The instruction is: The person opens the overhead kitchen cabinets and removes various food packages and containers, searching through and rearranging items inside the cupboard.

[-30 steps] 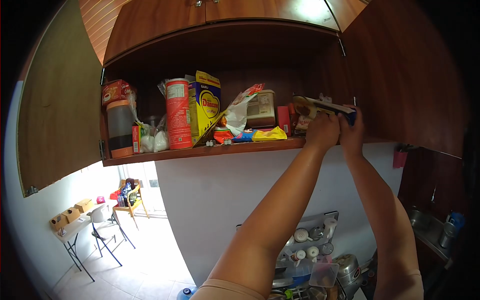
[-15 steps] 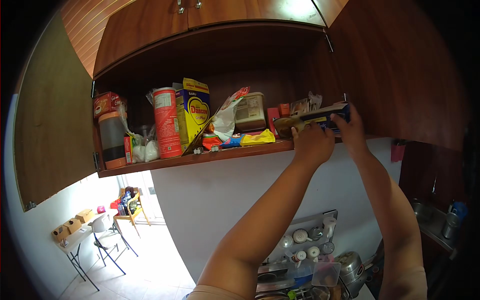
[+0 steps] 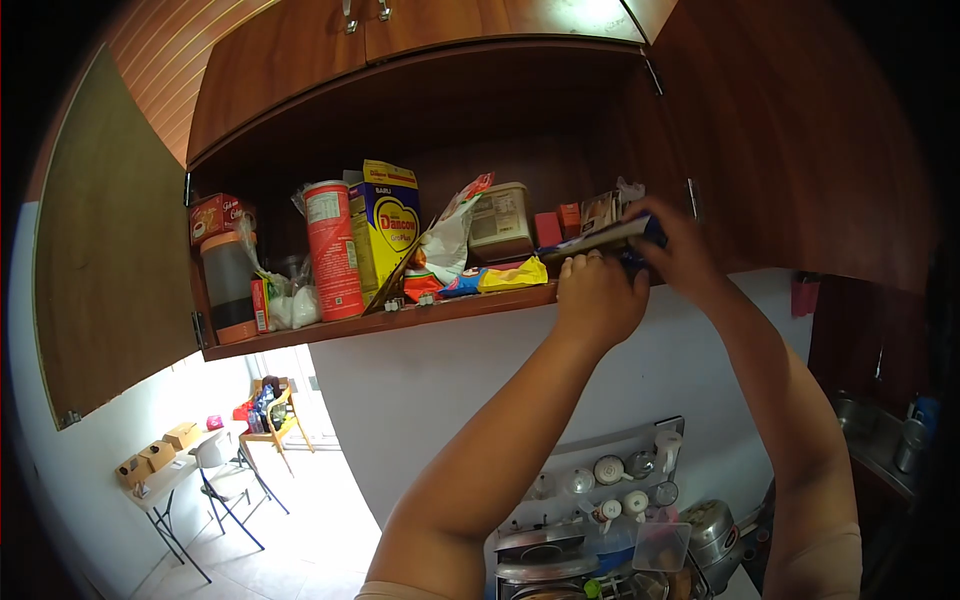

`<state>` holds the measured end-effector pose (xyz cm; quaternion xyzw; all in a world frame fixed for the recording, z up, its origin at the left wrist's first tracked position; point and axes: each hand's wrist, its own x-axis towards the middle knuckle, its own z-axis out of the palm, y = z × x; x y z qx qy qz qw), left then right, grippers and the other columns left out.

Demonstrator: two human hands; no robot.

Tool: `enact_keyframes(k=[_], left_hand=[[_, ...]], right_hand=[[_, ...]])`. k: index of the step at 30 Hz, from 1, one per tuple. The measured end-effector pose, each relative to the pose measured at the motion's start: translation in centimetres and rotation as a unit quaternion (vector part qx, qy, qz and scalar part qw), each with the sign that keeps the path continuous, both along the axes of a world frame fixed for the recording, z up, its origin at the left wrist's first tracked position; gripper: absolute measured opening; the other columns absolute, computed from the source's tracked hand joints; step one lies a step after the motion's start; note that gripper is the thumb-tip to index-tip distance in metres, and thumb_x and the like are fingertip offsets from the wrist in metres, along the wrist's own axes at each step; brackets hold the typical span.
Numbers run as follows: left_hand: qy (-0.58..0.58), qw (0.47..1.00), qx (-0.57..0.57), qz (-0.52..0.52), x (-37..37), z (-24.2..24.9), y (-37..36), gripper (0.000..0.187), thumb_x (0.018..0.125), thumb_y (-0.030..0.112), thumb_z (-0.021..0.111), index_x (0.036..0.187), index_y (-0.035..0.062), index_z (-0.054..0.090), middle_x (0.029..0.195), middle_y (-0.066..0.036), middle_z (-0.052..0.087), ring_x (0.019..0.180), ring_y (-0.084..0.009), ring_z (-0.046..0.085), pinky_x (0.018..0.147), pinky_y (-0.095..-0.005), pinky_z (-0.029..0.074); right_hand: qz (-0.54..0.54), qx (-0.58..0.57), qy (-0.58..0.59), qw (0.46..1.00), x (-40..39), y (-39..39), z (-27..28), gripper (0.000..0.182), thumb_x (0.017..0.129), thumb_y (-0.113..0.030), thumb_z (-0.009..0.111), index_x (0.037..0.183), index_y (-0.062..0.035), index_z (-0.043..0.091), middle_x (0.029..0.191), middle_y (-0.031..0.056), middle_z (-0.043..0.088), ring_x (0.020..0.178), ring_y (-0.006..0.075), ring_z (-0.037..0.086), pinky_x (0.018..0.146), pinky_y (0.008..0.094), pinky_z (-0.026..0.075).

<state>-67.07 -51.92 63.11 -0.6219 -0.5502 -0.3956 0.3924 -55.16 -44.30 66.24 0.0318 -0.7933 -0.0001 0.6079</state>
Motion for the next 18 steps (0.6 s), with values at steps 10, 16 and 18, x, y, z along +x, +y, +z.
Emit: enact_keyframes(k=[10,16,18], left_hand=[[0.116,0.956,0.179,0.201,-10.5,6.5,-6.0,0.019,0.072,0.018,0.054,0.086,0.0083,0.063,0.095,-0.014,0.056,0.086,-0.0325,0.053,0.077,-0.0434,0.040],[0.051,0.965,-0.032,0.255,-14.2,8.4,-7.3,0.036,0.073,0.012,0.055,0.109,0.0186,0.058,0.103,-0.016,0.055,0.094,-0.0333,0.055,0.080,-0.0415,0.045],[0.032,0.963,0.013,0.267,-14.9,8.2,-7.6,0.038,0.073,0.011,0.055,0.110,0.0176,0.057,0.101,-0.016,0.056,0.092,-0.0330,0.056,0.078,-0.0410,0.045]], right_hand=[[-0.054,-0.039,-0.120,0.991,2.7,-1.2,-1.5,0.041,0.065,-0.003,0.065,0.104,-0.0097,0.052,0.102,0.0095,0.053,0.096,0.0257,0.053,0.080,0.0328,0.043],[-0.186,0.065,-0.127,0.972,4.1,-3.0,-1.9,0.054,0.064,-0.012,0.069,0.114,-0.0118,0.049,0.115,0.0101,0.046,0.108,0.0252,0.045,0.085,0.0345,0.041],[-0.175,0.093,-0.082,0.977,4.2,-4.0,-1.9,0.051,0.064,-0.010,0.068,0.112,-0.0113,0.050,0.113,0.0101,0.047,0.105,0.0257,0.047,0.084,0.0346,0.041]])
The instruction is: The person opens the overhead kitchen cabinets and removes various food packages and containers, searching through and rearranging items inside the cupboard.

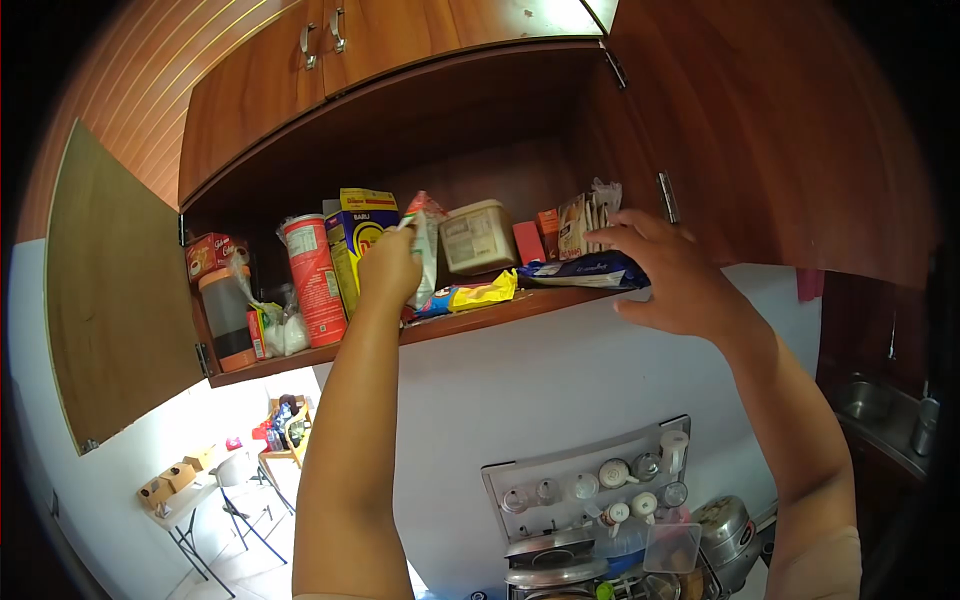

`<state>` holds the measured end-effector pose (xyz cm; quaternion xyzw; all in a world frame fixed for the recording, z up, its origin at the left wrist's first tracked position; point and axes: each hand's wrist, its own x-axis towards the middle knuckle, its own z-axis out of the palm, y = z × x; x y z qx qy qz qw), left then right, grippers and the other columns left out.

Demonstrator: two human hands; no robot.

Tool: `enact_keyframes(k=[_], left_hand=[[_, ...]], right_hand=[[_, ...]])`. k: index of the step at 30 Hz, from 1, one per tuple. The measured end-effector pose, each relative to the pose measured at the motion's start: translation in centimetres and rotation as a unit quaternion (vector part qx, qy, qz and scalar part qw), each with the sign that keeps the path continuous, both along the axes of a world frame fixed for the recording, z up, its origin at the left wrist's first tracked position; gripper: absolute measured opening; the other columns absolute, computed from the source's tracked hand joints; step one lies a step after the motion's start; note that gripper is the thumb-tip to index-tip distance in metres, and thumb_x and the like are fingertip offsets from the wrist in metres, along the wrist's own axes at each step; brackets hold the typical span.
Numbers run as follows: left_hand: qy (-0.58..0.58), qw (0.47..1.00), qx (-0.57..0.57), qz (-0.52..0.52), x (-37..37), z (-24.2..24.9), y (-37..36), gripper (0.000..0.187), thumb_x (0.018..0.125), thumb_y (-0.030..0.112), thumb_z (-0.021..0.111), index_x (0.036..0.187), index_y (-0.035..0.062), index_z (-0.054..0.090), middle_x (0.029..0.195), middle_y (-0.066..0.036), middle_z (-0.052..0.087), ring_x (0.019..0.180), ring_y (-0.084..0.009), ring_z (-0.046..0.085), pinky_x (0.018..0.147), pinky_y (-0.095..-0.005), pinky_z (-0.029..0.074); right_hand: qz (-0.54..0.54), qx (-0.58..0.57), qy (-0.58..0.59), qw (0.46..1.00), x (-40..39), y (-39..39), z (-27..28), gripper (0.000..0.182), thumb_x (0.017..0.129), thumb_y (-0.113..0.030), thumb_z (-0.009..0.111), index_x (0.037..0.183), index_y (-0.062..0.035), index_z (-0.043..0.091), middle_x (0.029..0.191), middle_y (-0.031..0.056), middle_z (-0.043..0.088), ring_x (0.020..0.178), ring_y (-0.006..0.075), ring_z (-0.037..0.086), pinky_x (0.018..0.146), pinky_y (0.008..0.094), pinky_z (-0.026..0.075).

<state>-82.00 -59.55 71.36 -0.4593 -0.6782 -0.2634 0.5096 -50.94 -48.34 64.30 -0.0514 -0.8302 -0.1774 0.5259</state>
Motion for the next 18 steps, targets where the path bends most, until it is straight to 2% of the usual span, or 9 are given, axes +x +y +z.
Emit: enact_keyframes(k=[2,3,6,7,9,11,15,18], left_hand=[[-0.017,0.994,0.101,0.023,-1.0,-0.6,-0.2,0.041,0.073,0.008,0.054,0.113,0.0156,0.055,0.097,-0.017,0.057,0.087,-0.0326,0.058,0.074,-0.0401,0.047],[-0.017,0.994,0.104,0.024,-0.9,-0.8,-0.4,0.041,0.073,0.008,0.054,0.113,0.0156,0.055,0.097,-0.017,0.057,0.087,-0.0326,0.058,0.074,-0.0401,0.047],[-0.062,0.987,0.141,0.054,-0.5,-1.1,-0.7,0.042,0.073,0.006,0.051,0.115,0.0122,0.053,0.094,-0.018,0.058,0.084,-0.0339,0.058,0.073,-0.0411,0.047],[-0.064,0.986,0.141,0.055,-0.5,-1.3,-0.7,0.042,0.073,0.006,0.051,0.115,0.0122,0.053,0.094,-0.018,0.058,0.084,-0.0339,0.058,0.073,-0.0411,0.047],[-0.054,0.984,0.168,0.031,-0.8,-1.5,-0.5,0.041,0.073,0.005,0.050,0.114,0.0095,0.053,0.095,-0.018,0.057,0.085,-0.0347,0.058,0.073,-0.0418,0.047],[-0.046,0.982,0.182,0.019,-1.0,-1.6,-0.5,0.041,0.073,0.004,0.050,0.114,0.0081,0.052,0.096,-0.019,0.057,0.085,-0.0350,0.057,0.073,-0.0422,0.046],[-0.040,0.979,0.200,-0.016,-0.6,-1.5,-0.6,0.042,0.074,0.003,0.048,0.115,0.0074,0.051,0.097,-0.020,0.057,0.086,-0.0363,0.057,0.074,-0.0431,0.046],[-0.108,0.979,0.171,-0.014,0.1,-1.6,-1.1,0.041,0.074,0.001,0.045,0.115,0.0062,0.051,0.100,-0.021,0.056,0.088,-0.0362,0.057,0.074,-0.0431,0.046]], right_hand=[[0.038,0.070,0.072,0.994,-0.3,-1.6,0.5,0.046,0.065,-0.007,0.065,0.109,-0.0104,0.052,0.108,0.0102,0.050,0.100,0.0267,0.050,0.081,0.0349,0.043],[0.039,0.073,0.072,0.994,-0.7,-2.5,1.0,0.046,0.065,-0.007,0.065,0.109,-0.0104,0.052,0.108,0.0102,0.050,0.100,0.0267,0.050,0.081,0.0349,0.043],[0.077,0.019,0.015,0.997,-2.6,-5.6,2.4,0.031,0.067,-0.007,0.060,0.099,-0.0087,0.057,0.099,0.0096,0.056,0.090,0.0276,0.055,0.077,0.0354,0.044],[0.078,0.019,0.013,0.997,-3.9,-6.1,3.0,0.031,0.067,-0.007,0.060,0.099,-0.0087,0.057,0.099,0.0096,0.056,0.090,0.0276,0.055,0.077,0.0354,0.044],[0.061,0.000,0.019,0.998,-7.4,-6.1,5.0,0.019,0.069,-0.010,0.058,0.088,-0.0071,0.060,0.090,0.0085,0.059,0.083,0.0271,0.057,0.073,0.0357,0.046],[-0.028,-0.005,-0.027,0.999,-10.7,-5.8,7.2,0.018,0.069,-0.012,0.057,0.086,-0.0081,0.061,0.091,0.0090,0.060,0.087,0.0259,0.057,0.072,0.0345,0.047],[-0.216,0.020,-0.058,0.975,-17.3,-2.4,9.9,0.026,0.068,-0.013,0.060,0.094,-0.0115,0.063,0.096,0.0087,0.060,0.092,0.0228,0.057,0.074,0.0333,0.048],[-0.256,-0.006,-0.065,0.964,-19.4,-0.3,10.6,0.024,0.068,-0.012,0.061,0.092,-0.0108,0.064,0.095,0.0089,0.061,0.092,0.0234,0.058,0.075,0.0335,0.049]])
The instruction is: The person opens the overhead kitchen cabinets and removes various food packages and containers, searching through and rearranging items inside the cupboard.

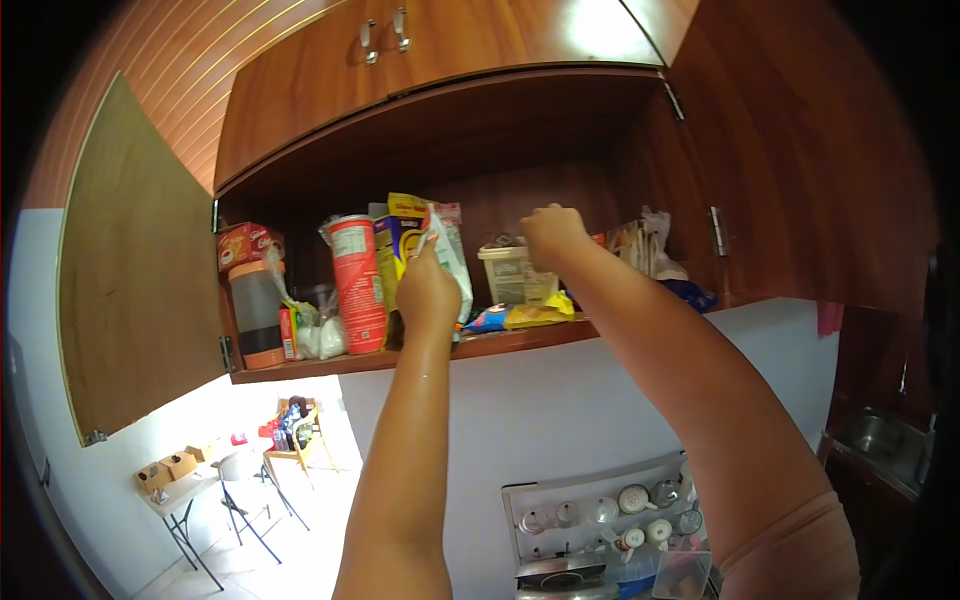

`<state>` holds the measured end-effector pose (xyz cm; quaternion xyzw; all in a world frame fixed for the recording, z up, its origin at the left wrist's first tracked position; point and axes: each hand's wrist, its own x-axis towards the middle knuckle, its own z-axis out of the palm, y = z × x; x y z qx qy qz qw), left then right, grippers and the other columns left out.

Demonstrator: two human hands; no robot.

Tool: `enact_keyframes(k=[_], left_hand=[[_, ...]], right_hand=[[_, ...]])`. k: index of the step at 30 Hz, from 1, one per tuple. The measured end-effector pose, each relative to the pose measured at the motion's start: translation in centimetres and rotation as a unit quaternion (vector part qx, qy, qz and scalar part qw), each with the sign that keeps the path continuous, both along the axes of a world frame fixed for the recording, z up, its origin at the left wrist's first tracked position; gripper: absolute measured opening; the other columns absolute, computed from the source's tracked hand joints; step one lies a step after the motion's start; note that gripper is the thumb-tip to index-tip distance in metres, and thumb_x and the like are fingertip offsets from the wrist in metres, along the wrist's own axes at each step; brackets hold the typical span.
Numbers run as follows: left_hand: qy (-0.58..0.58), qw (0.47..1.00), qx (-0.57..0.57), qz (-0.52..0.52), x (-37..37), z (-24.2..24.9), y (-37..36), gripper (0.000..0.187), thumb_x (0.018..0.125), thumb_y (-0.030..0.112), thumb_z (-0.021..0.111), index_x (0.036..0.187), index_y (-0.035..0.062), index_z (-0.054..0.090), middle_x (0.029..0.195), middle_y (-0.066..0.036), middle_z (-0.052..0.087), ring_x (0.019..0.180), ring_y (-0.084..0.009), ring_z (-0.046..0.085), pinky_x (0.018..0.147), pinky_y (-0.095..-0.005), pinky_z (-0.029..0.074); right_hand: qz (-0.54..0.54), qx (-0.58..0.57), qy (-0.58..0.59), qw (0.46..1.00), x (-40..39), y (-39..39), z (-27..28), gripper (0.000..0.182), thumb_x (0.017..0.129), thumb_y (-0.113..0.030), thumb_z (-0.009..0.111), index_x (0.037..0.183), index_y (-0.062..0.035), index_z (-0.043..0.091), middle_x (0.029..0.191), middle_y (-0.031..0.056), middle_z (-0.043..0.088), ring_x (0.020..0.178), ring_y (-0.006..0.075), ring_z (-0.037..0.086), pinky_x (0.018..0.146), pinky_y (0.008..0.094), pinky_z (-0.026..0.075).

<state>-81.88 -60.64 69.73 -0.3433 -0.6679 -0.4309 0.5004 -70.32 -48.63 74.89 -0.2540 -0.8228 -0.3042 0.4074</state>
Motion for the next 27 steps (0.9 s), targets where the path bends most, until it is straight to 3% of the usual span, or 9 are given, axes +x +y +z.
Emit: enact_keyframes(k=[3,8,11,13,16,20,24,27], left_hand=[[0.006,1.000,0.011,0.000,-0.4,-0.1,0.3,0.041,0.075,0.001,0.044,0.115,0.0046,0.050,0.101,-0.022,0.055,0.088,-0.0361,0.056,0.075,-0.0431,0.046],[0.041,0.999,0.033,-0.016,-1.1,-0.1,0.6,0.038,0.075,0.001,0.043,0.113,0.0013,0.050,0.102,-0.022,0.054,0.088,-0.0364,0.057,0.075,-0.0432,0.046],[0.026,0.999,0.023,-0.014,-0.8,-0.1,0.5,0.038,0.075,0.001,0.043,0.112,0.0008,0.050,0.102,-0.022,0.054,0.088,-0.0365,0.057,0.075,-0.0433,0.046],[0.020,1.000,0.015,-0.015,-0.8,-0.1,0.6,0.038,0.075,0.001,0.043,0.112,0.0006,0.050,0.101,-0.022,0.054,0.087,-0.0366,0.057,0.075,-0.0433,0.046],[0.003,1.000,0.023,-0.009,-1.2,0.0,0.8,0.045,0.073,0.004,0.050,0.117,0.0085,0.048,0.100,-0.021,0.055,0.089,-0.0366,0.056,0.077,-0.0427,0.045],[0.012,1.000,0.015,-0.013,-0.6,-0.1,0.4,0.037,0.075,0.001,0.043,0.111,0.0014,0.050,0.100,-0.022,0.055,0.086,-0.0366,0.057,0.074,-0.0431,0.047],[0.007,1.000,-0.003,-0.023,-0.1,-0.2,-0.1,0.039,0.074,0.006,0.047,0.113,0.0030,0.050,0.102,-0.022,0.055,0.087,-0.0368,0.057,0.074,-0.0431,0.046],[-0.009,0.999,-0.030,-0.045,-0.4,0.2,-0.4,0.041,0.072,0.008,0.049,0.113,0.0044,0.051,0.104,-0.022,0.053,0.087,-0.0368,0.057,0.075,-0.0426,0.046]], right_hand=[[0.006,-0.051,-0.057,0.997,-0.7,1.3,0.5,0.018,0.069,-0.013,0.061,0.086,-0.0099,0.065,0.092,0.0092,0.062,0.091,0.0249,0.058,0.075,0.0342,0.049],[0.019,-0.075,-0.040,0.996,-2.3,3.5,1.2,0.018,0.065,-0.014,0.066,0.082,-0.0090,0.065,0.087,0.0087,0.063,0.091,0.0259,0.057,0.075,0.0356,0.049],[0.052,0.095,0.045,0.993,-2.3,3.7,1.9,0.023,0.059,-0.013,0.071,0.081,-0.0093,0.065,0.086,0.0081,0.062,0.088,0.0262,0.057,0.072,0.0365,0.049],[0.055,0.100,0.060,0.992,-1.7,3.5,2.7,0.024,0.057,-0.013,0.071,0.081,-0.0095,0.065,0.085,0.0080,0.062,0.087,0.0261,0.057,0.073,0.0364,0.049],[0.057,0.113,0.090,0.988,0.7,2.6,4.0,0.026,0.055,-0.011,0.072,0.080,-0.0097,0.064,0.084,0.0077,0.062,0.087,0.0259,0.057,0.073,0.0362,0.049],[0.039,0.129,0.104,0.985,5.4,0.4,4.8,0.017,0.067,-0.007,0.061,0.082,-0.0097,0.065,0.086,0.0079,0.063,0.090,0.0247,0.057,0.074,0.0351,0.049],[0.090,0.152,0.136,0.975,10.2,-2.3,3.5,0.018,0.063,-0.007,0.065,0.081,-0.0090,0.064,0.083,0.0062,0.062,0.090,0.0244,0.055,0.075,0.0346,0.048],[0.206,0.183,0.193,0.942,13.9,-5.0,0.7,0.021,0.060,-0.007,0.068,0.080,-0.0052,0.060,0.080,0.0067,0.057,0.087,0.0255,0.052,0.074,0.0346,0.045]])
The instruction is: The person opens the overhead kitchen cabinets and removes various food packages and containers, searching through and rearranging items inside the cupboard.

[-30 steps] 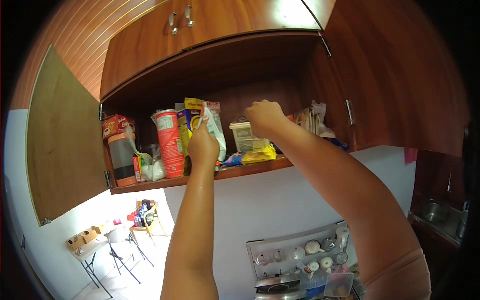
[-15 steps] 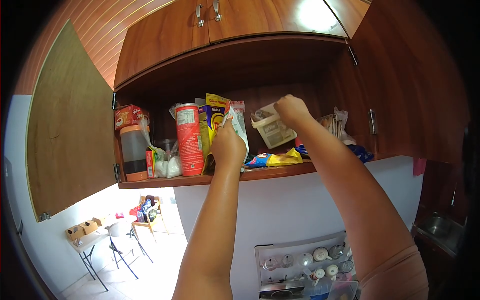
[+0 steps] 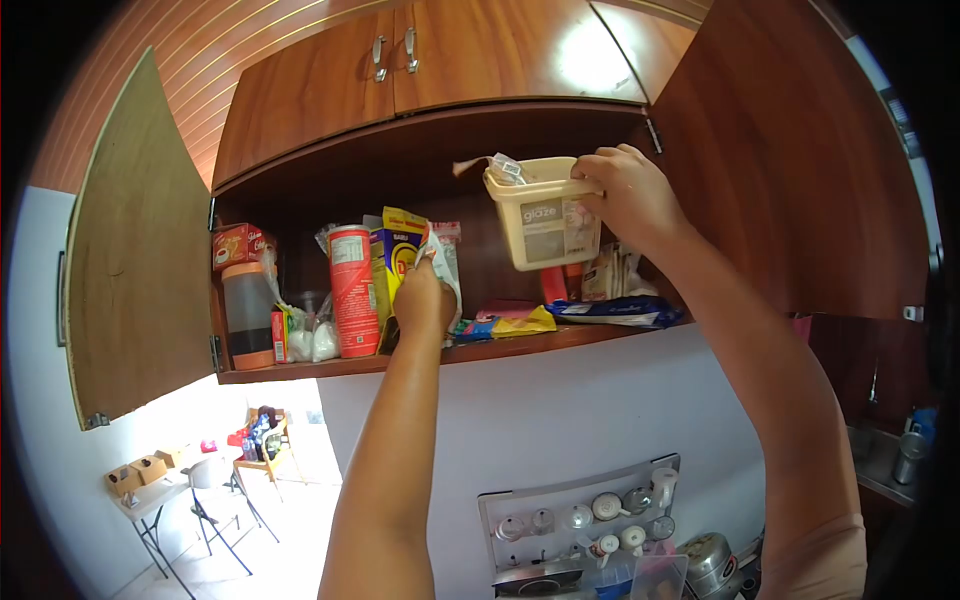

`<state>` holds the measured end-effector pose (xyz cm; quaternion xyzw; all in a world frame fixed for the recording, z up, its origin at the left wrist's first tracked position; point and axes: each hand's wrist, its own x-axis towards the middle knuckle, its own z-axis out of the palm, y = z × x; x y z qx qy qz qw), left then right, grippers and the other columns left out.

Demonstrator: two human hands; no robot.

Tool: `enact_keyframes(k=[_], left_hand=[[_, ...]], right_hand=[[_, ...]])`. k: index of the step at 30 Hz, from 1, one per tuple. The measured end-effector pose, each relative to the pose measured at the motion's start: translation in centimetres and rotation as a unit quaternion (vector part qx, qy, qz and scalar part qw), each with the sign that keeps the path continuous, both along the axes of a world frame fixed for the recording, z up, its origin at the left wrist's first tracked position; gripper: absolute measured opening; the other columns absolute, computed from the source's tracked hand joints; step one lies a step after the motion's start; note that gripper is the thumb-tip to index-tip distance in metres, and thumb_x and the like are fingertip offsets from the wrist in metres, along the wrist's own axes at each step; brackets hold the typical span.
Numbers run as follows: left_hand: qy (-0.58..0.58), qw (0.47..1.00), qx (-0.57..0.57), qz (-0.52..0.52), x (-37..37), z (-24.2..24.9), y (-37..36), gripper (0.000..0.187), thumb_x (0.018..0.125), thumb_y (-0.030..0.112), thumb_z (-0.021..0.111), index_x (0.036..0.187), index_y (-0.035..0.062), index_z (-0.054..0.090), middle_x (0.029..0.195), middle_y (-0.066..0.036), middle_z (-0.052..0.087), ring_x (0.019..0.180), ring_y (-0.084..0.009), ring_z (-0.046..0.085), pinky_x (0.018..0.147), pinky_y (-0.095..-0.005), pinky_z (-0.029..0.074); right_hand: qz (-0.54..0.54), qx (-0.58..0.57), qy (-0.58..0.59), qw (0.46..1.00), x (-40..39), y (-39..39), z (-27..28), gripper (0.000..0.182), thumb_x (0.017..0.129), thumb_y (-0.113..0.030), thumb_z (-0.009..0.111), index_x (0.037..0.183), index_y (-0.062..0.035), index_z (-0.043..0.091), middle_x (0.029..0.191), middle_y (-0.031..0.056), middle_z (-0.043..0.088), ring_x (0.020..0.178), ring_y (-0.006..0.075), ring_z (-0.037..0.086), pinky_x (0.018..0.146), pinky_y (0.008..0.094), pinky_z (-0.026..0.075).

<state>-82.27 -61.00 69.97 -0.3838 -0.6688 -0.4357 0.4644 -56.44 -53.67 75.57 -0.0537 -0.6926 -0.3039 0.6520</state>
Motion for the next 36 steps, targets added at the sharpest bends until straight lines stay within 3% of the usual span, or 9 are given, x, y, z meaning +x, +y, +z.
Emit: enact_keyframes(k=[10,13,15,18,25,27,30,33,36], left_hand=[[0.062,0.934,-0.219,-0.277,0.0,-0.1,-0.5,0.044,0.068,0.018,0.059,0.112,0.0119,0.056,0.119,-0.022,0.047,0.105,-0.0330,0.050,0.088,-0.0383,0.041],[0.072,0.963,-0.135,-0.222,3.9,-3.5,-4.4,0.039,0.070,0.017,0.061,0.108,0.0143,0.058,0.120,-0.019,0.047,0.113,-0.0314,0.044,0.093,-0.0380,0.037],[0.078,0.940,-0.021,-0.331,4.5,-6.8,-5.8,0.038,0.074,0.012,0.057,0.112,0.0103,0.054,0.121,-0.015,0.046,0.114,-0.0279,0.043,0.097,-0.0368,0.032],[-0.100,0.844,-0.037,-0.525,7.2,-13.8,-8.8,0.041,0.076,0.008,0.053,0.116,0.0058,0.047,0.122,-0.011,0.045,0.115,-0.0238,0.041,0.100,-0.0351,0.027],[-0.266,0.772,-0.005,-0.578,8.6,-27.4,-10.4,0.050,0.078,0.009,0.046,0.127,0.0080,0.033,0.127,-0.010,0.037,0.119,-0.0215,0.037,0.096,-0.0322,0.030],[-0.403,0.706,-0.026,-0.582,9.0,-29.7,-10.6,0.059,0.075,0.007,0.053,0.129,0.0068,0.028,0.128,-0.010,0.035,0.119,-0.0222,0.036,0.096,-0.0333,0.031],[-0.362,0.674,-0.120,-0.633,9.3,-32.7,-11.0,0.078,0.065,0.007,0.064,0.130,0.0035,0.022,0.131,-0.015,0.027,0.123,-0.0272,0.029,0.102,-0.0375,0.024],[-0.179,0.791,-0.373,-0.450,9.4,-34.4,-12.2,0.097,0.057,0.017,0.078,0.131,0.0000,0.017,0.129,-0.017,0.028,0.123,-0.0286,0.026,0.100,-0.0374,0.026],[-0.178,0.772,-0.272,-0.546,10.8,-35.5,-12.3,0.104,0.052,0.026,0.084,0.128,-0.0028,0.019,0.126,-0.017,0.032,0.120,-0.0276,0.033,0.098,-0.0353,0.031]], right_hand=[[0.067,-0.022,-0.089,0.994,10.0,-9.2,-15.3,0.027,0.059,-0.002,0.065,0.085,-0.0094,0.064,0.076,0.0055,0.052,0.080,0.0252,0.048,0.070,0.0346,0.043],[0.056,-0.063,-0.129,0.988,11.0,-9.2,-20.6,0.030,0.057,-0.003,0.065,0.086,-0.0128,0.065,0.076,0.0026,0.053,0.080,0.0228,0.047,0.069,0.0324,0.042],[0.047,-0.069,-0.149,0.985,11.1,-8.8,-24.1,0.030,0.056,-0.004,0.066,0.084,-0.0158,0.066,0.076,-0.0001,0.053,0.079,0.0211,0.046,0.069,0.0298,0.042],[0.043,-0.104,-0.157,0.981,10.9,-8.5,-28.0,0.029,0.056,-0.004,0.066,0.082,-0.0176,0.066,0.077,-0.0021,0.054,0.079,0.0198,0.045,0.069,0.0274,0.041],[0.048,-0.129,-0.153,0.979,10.0,-7.9,-33.5,0.025,0.059,-0.007,0.061,0.080,-0.0197,0.067,0.076,-0.0019,0.051,0.079,0.0197,0.044,0.073,0.0312,0.039],[0.065,-0.140,-0.149,0.977,9.8,-8.2,-34.3,0.023,0.060,-0.009,0.060,0.080,-0.0198,0.067,0.076,-0.0020,0.052,0.079,0.0194,0.044,0.074,0.0312,0.038],[0.077,-0.152,-0.153,0.973,9.4,-9.0,-34.9,0.022,0.061,-0.009,0.060,0.079,-0.0195,0.067,0.076,-0.0021,0.052,0.078,0.0193,0.044,0.074,0.0316,0.038],[0.096,-0.164,-0.165,0.968,8.8,-9.6,-35.6,0.021,0.062,-0.008,0.061,0.079,-0.0190,0.066,0.077,-0.0019,0.053,0.078,0.0194,0.045,0.073,0.0321,0.038],[0.110,-0.153,-0.170,0.967,7.7,-9.8,-35.7,0.019,0.062,-0.008,0.061,0.078,-0.0182,0.066,0.077,-0.0014,0.054,0.078,0.0197,0.045,0.072,0.0328,0.038]])
